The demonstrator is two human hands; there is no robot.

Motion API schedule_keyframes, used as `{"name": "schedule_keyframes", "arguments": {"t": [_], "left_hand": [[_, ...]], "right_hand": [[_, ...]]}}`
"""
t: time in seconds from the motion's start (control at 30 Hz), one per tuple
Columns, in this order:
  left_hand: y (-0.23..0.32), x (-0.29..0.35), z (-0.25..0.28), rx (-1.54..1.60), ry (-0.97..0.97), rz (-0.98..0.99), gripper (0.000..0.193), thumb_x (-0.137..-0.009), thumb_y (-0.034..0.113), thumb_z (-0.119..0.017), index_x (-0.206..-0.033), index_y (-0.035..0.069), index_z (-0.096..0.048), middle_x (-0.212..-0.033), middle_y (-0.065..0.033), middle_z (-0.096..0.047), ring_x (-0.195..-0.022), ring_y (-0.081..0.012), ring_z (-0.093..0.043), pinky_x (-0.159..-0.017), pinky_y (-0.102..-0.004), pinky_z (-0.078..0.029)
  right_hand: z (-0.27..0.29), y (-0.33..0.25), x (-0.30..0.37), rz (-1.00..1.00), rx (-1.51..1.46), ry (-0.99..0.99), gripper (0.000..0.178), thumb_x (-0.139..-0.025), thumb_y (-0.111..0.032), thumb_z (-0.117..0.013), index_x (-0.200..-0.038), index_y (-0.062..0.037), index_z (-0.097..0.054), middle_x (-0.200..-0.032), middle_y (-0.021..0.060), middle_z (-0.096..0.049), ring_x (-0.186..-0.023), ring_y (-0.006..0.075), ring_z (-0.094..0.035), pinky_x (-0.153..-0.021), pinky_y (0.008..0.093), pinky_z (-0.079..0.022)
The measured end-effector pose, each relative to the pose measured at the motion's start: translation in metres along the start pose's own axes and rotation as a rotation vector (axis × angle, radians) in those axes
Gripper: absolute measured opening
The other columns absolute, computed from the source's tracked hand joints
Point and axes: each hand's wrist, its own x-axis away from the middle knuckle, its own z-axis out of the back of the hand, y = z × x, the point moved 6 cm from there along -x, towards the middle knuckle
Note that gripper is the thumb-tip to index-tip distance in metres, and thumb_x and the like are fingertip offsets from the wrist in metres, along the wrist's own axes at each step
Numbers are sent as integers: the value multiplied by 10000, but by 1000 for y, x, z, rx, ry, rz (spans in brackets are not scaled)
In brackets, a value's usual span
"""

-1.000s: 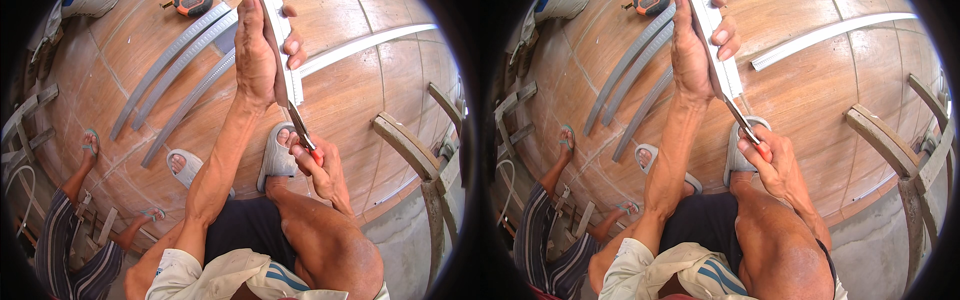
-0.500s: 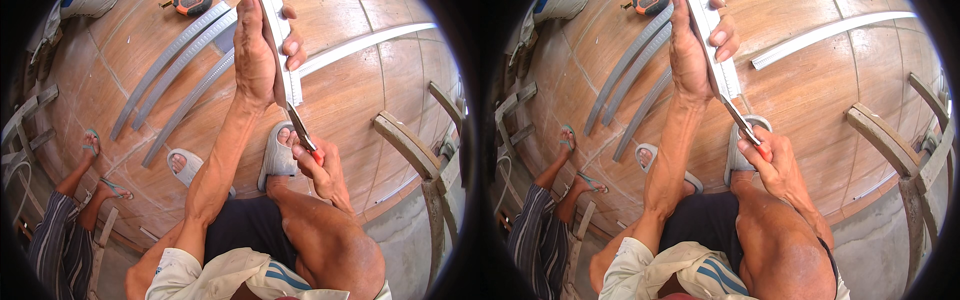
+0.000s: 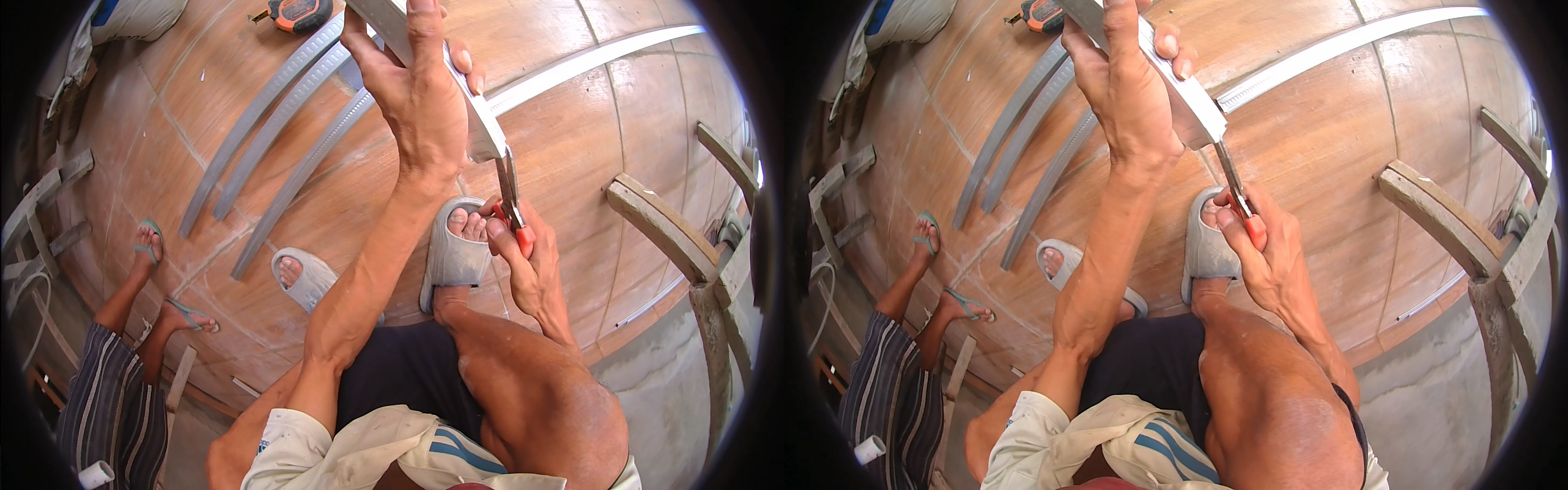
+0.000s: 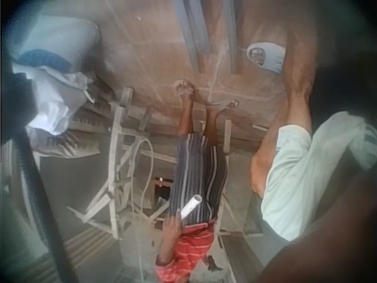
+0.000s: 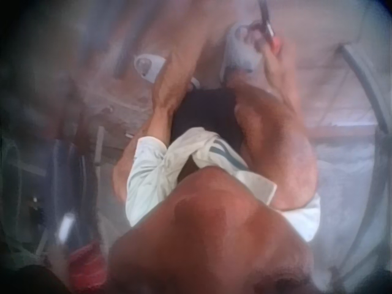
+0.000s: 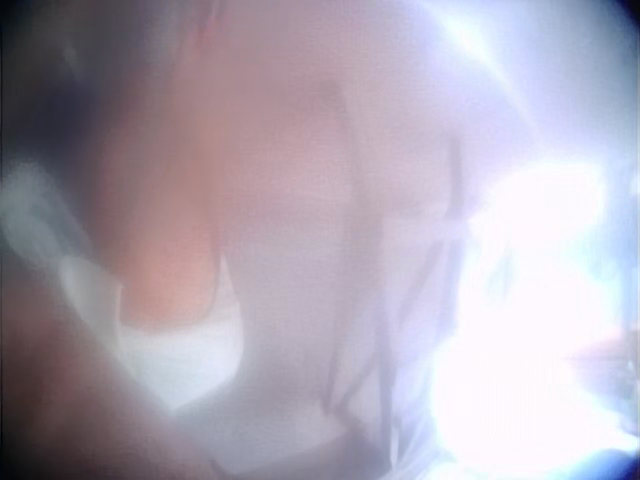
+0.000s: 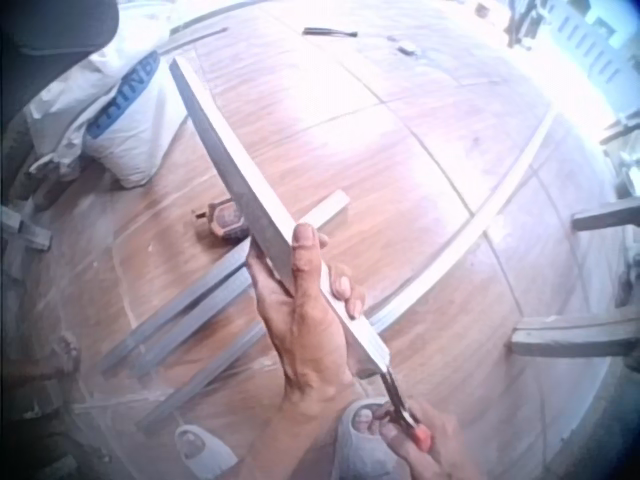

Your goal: The person sits on a tiled floor and uses red-handled shears to cut long, thin metal profiles into shorter segments. They repeatedly measure, align, and cut the profiles, placing the finished pieces on the floor.

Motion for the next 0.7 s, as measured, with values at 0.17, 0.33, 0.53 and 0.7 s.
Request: {"name": "schedule_keyframes", "arguments": {"t": [0.17, 0.33, 0.53, 0.7], "left_hand": [[3, 5, -3, -52, 75, -17, 464, -1115, 305, -667, -1440, 82, -421, -1041, -50, -547, -676, -88, -526, -510, -270, -476], [0, 6, 0, -18, 56, -72, 497, -1116, 290, -665, -1480, 79, -401, -998, -46, -556, -673, -94, -526, -516, -275, -479], [1, 7, -1, -74, 124, -57, 536, -1116, 276, -666, -1514, 64, -377, -979, -46, -555, -665, -94, -528, -517, -273, -476], [-9, 6, 3, -97, 148, -26, 571, -1114, 279, -670, -1540, 59, -362, -960, -47, -552, -677, -91, -540, -526, -269, -478]], "right_hand": [[2, 0, 1, 28, 14, 50, 218, -1054, -193, -644, -1121, 6, -703, -841, 90, -681, -773, 174, -622, -741, 327, -493], [2, 7, 1, 49, 18, 93, 236, -1059, -213, -625, -1121, 1, -702, -710, 3, -547, -667, 95, -512, -628, 282, -413], [6, 6, -1, -11, 35, 91, 191, -1041, -158, -661, -1110, 14, -704, -839, 152, -707, -747, 216, -652, -722, 357, -517], [7, 7, 0, -3, 62, 98, 201, -1045, -172, -666, -1113, 13, -704, -830, 153, -703, -738, 220, -652, -718, 364, -518]]}}
